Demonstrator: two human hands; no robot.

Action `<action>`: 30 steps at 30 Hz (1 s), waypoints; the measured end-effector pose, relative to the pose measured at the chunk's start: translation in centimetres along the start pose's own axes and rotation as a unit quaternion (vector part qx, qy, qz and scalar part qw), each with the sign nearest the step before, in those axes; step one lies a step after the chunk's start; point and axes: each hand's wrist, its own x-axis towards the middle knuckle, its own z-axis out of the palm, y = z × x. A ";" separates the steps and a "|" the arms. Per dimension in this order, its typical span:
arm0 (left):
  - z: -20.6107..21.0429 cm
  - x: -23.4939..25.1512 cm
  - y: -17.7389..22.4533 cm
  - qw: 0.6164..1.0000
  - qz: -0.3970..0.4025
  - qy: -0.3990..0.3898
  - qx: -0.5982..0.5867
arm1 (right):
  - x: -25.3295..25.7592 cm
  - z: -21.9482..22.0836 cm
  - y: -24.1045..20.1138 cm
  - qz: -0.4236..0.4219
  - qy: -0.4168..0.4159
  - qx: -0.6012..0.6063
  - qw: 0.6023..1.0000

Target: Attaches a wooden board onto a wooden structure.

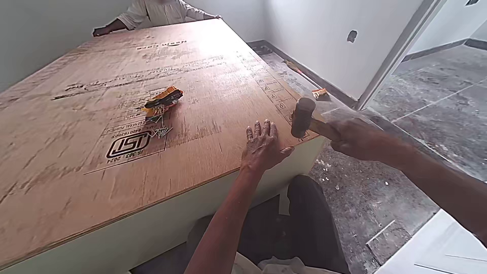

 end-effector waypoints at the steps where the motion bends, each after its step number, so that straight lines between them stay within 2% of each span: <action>1: -0.1 0.1 0.0 1.000 0.000 -0.002 0.000 | 0.0 -0.1 -0.1 0.000 0.000 -0.002 1.000; 3: -0.2 0.1 0.0 1.000 -0.003 -0.004 -0.003 | -1.2 -1.3 -0.4 -0.014 0.068 0.031 0.997; 5: -0.1 0.2 -0.2 1.000 -0.001 0.004 -0.005 | -3.2 -4.1 -0.8 -0.022 0.187 0.092 0.978; 7: 0.1 0.1 -0.2 1.000 0.007 0.011 -0.004 | -3.4 -7.4 0.9 -0.078 0.304 0.179 0.933; 8: 0.4 0.1 -0.2 1.000 0.010 0.017 -0.003 | -2.5 -8.9 2.7 -0.143 0.327 0.255 0.898; 9: 0.5 0.1 -0.3 1.000 0.010 0.023 -0.002 | -1.3 -9.9 4.9 -0.217 0.312 0.321 0.867; 10: 0.6 0.2 -0.3 1.000 0.010 0.025 -0.004 | -0.7 -10.1 6.1 -0.252 0.292 0.324 0.864; 11: 0.6 0.2 -0.4 1.000 0.009 0.025 -0.008 | -1.1 -9.2 4.9 -0.195 0.304 0.283 0.888; 12: 0.5 0.0 -0.4 1.000 0.007 0.021 -0.010 | -1.8 -6.9 2.3 -0.081 0.314 0.199 0.925; 13: 0.3 0.1 -0.4 1.000 0.006 0.018 -0.012 | -2.1 -4.2 0.3 0.003 0.266 0.131 0.955; 14: 0.1 0.3 -0.3 1.000 0.005 0.016 -0.013 | -1.7 -1.7 -0.4 0.049 0.175 0.071 0.981; 15: 0.3 0.3 -0.1 1.000 0.001 0.007 -0.016 | -1.0 0.2 -0.4 0.076 0.074 0.011 0.994; 16: 0.4 0.0 -0.1 1.000 0.001 -0.003 -0.013 | -0.4 1.3 -0.3 0.075 0.018 -0.020 0.997; 17: 0.0 0.4 -0.3 1.000 -0.001 -0.002 -0.006 | 0.2 0.8 0.0 0.047 0.028 -0.034 0.998; 20: 0.5 0.3 -0.2 1.000 0.017 0.021 -0.011 | -2.2 -3.3 -0.5 -0.013 0.176 0.026 0.984; 21: 0.6 0.2 -0.2 0.999 0.020 0.026 -0.014 | -2.9 -5.1 -0.7 -0.026 0.243 0.072 0.967; 23: 0.5 0.1 -0.5 0.999 0.018 0.025 -0.009 | -2.4 -8.0 -0.4 -0.045 0.373 0.189 0.907; 24: 0.5 0.0 -0.4 1.000 0.017 0.019 -0.014 | -2.1 -8.7 -0.5 -0.038 0.414 0.245 0.876; 25: 0.4 -0.2 -0.3 1.000 0.016 0.013 -0.016 | -2.1 -8.4 -0.6 -0.022 0.428 0.259 0.866; 26: 0.4 -0.3 -0.3 1.000 0.015 0.009 -0.017 | -2.4 -7.1 -0.9 0.008 0.403 0.221 0.888; 27: 0.1 0.0 -0.5 1.000 0.013 0.010 -0.016 | -2.7 -5.0 -1.4 0.038 0.335 0.155 0.928; 29: 0.1 0.4 -0.3 1.000 0.017 0.015 -0.019 | -1.3 -0.3 -1.0 0.080 0.107 0.027 0.991; 30: 0.7 -0.1 -0.2 1.000 0.018 0.012 -0.020 | -0.7 1.7 -0.5 0.079 0.018 -0.008 0.997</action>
